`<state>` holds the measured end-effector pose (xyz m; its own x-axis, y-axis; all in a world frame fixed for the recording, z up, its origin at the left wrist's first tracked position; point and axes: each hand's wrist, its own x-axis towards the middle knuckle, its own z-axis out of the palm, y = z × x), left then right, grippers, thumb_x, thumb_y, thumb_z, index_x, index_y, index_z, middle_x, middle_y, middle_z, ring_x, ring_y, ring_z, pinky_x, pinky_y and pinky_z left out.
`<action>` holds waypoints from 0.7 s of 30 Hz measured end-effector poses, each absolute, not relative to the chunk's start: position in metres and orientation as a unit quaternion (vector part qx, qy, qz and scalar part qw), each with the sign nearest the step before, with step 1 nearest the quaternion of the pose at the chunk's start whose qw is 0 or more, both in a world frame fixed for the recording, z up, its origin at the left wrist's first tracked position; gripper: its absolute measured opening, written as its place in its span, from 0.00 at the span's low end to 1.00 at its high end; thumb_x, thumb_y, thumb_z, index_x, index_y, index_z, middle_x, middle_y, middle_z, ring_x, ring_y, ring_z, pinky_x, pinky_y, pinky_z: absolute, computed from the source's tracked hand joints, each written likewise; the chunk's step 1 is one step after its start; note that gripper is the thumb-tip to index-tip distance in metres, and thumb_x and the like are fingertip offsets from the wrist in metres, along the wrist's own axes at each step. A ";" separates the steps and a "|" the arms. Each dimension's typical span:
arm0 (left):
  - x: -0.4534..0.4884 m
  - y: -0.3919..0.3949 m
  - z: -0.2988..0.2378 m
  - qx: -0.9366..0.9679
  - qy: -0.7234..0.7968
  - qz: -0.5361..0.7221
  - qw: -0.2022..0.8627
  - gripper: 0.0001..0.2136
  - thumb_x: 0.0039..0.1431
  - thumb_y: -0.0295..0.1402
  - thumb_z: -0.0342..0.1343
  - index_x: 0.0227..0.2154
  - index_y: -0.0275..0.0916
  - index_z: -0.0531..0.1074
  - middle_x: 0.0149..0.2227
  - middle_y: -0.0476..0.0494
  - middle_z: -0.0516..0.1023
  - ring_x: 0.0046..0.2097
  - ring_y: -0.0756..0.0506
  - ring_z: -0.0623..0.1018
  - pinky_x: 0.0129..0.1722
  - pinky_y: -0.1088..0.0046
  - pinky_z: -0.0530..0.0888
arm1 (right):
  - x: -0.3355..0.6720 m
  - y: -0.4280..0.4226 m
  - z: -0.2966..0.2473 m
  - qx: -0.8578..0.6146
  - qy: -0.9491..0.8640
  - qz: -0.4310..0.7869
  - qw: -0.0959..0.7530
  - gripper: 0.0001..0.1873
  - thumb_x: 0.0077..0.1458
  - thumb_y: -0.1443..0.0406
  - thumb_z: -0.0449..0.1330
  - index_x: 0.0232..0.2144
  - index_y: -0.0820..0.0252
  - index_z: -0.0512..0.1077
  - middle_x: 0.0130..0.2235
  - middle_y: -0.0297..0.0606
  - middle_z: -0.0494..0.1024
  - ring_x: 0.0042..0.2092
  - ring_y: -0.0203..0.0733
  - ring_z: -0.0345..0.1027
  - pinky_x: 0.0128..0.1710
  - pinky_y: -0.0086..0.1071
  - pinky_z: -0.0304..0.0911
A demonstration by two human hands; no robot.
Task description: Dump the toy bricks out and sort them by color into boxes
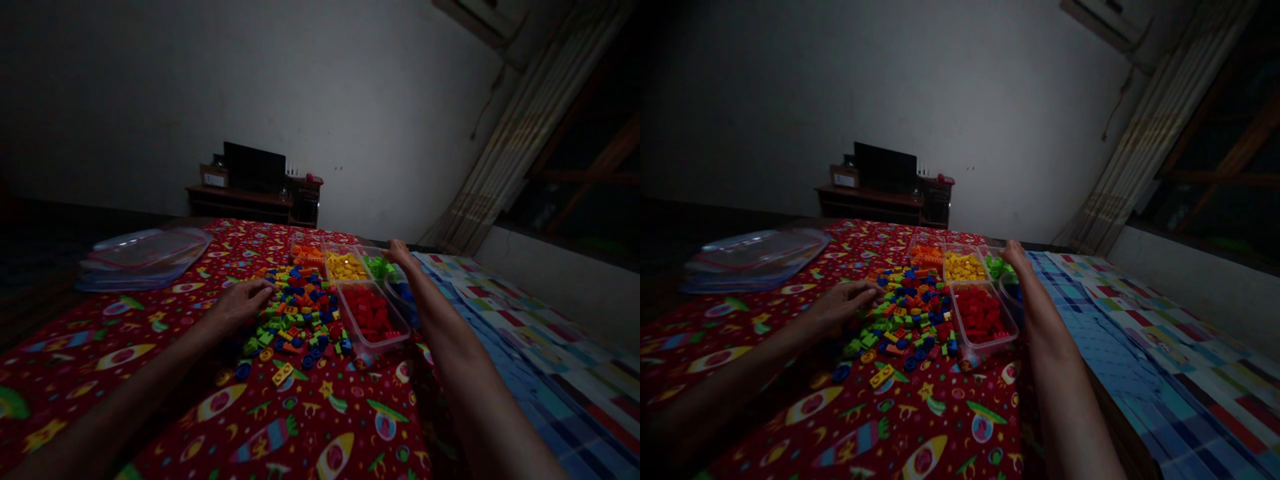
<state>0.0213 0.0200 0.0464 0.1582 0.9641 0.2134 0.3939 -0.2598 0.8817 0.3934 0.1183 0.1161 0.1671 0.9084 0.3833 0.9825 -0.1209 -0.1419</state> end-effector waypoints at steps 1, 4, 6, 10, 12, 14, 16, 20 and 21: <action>0.019 0.021 0.045 0.681 0.503 0.410 0.340 0.19 0.42 0.53 0.56 0.26 0.41 0.76 0.26 0.46 0.81 0.31 0.41 0.79 0.29 0.70 0.74 | 0.392 0.118 0.117 -0.740 -0.638 -0.101 0.185 0.20 0.55 0.67 0.58 0.50 0.69 0.73 0.47 0.55 0.77 0.48 0.47 0.72 0.47 0.32 0.63; 0.011 0.027 0.040 0.696 0.521 0.402 0.288 0.18 0.44 0.51 0.53 0.27 0.42 0.76 0.27 0.45 0.81 0.32 0.40 0.79 0.31 0.69 0.74 | 0.384 0.111 0.117 -0.731 -0.648 -0.092 0.191 0.20 0.57 0.66 0.55 0.51 0.67 0.73 0.48 0.52 0.77 0.50 0.46 0.71 0.48 0.31 0.62; 0.006 0.031 0.035 0.712 0.538 0.397 0.214 0.16 0.46 0.48 0.51 0.28 0.43 0.76 0.29 0.45 0.81 0.33 0.39 0.79 0.34 0.68 0.74 | 0.375 0.100 0.116 -0.709 -0.670 -0.077 0.203 0.18 0.58 0.67 0.53 0.48 0.66 0.75 0.46 0.49 0.79 0.49 0.44 0.71 0.48 0.30 0.62; -0.002 0.039 0.024 0.744 0.524 0.405 0.090 0.13 0.50 0.43 0.48 0.28 0.43 0.75 0.36 0.41 0.81 0.41 0.37 0.78 0.46 0.62 0.73 | 0.344 0.065 0.111 -0.640 -0.724 -0.048 0.252 0.16 0.58 0.68 0.53 0.43 0.65 0.77 0.42 0.46 0.81 0.44 0.41 0.74 0.44 0.28 0.63; -0.007 0.043 0.018 0.750 0.514 0.414 0.054 0.14 0.52 0.43 0.46 0.30 0.42 0.74 0.40 0.37 0.79 0.46 0.36 0.77 0.51 0.59 0.70 | 0.323 0.045 0.107 -0.604 -0.752 -0.032 0.264 0.14 0.58 0.69 0.54 0.42 0.64 0.78 0.40 0.44 0.81 0.41 0.39 0.74 0.41 0.27 0.63; -0.015 0.045 0.012 0.747 0.516 0.418 0.025 0.17 0.54 0.44 0.44 0.34 0.40 0.74 0.44 0.35 0.77 0.50 0.36 0.74 0.55 0.58 0.67 | 0.302 0.027 0.103 -0.570 -0.777 -0.008 0.268 0.13 0.58 0.69 0.54 0.40 0.64 0.78 0.39 0.42 0.82 0.38 0.37 0.74 0.38 0.26 0.63; -0.022 0.045 0.007 0.742 0.528 0.414 0.011 0.19 0.56 0.43 0.42 0.40 0.38 0.73 0.48 0.34 0.75 0.54 0.36 0.72 0.58 0.57 0.64 | 0.283 0.013 0.099 -0.543 -0.795 0.018 0.269 0.13 0.59 0.69 0.54 0.39 0.63 0.78 0.37 0.41 0.81 0.36 0.36 0.73 0.36 0.25 0.62; -0.027 0.044 -0.001 0.736 0.561 0.376 0.042 0.21 0.59 0.42 0.40 0.47 0.36 0.70 0.51 0.34 0.75 0.56 0.37 0.70 0.58 0.57 0.65 | 0.258 0.000 0.094 -0.525 -0.809 0.063 0.256 0.12 0.59 0.69 0.54 0.38 0.64 0.78 0.37 0.44 0.81 0.35 0.37 0.72 0.34 0.26 0.61; -0.026 0.044 -0.002 0.738 0.564 0.366 0.059 0.22 0.59 0.42 0.40 0.47 0.36 0.70 0.51 0.34 0.75 0.55 0.37 0.71 0.57 0.58 0.66 | 0.253 0.000 0.092 -0.530 -0.809 0.066 0.243 0.12 0.58 0.69 0.54 0.39 0.64 0.78 0.37 0.44 0.81 0.35 0.37 0.72 0.33 0.26 0.61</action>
<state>-0.0263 0.0441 -0.0022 0.0969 0.8757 0.4730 0.7890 -0.3573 0.4998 0.2532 -0.0005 0.0922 -0.3191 0.8906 0.3241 0.8265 0.4288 -0.3647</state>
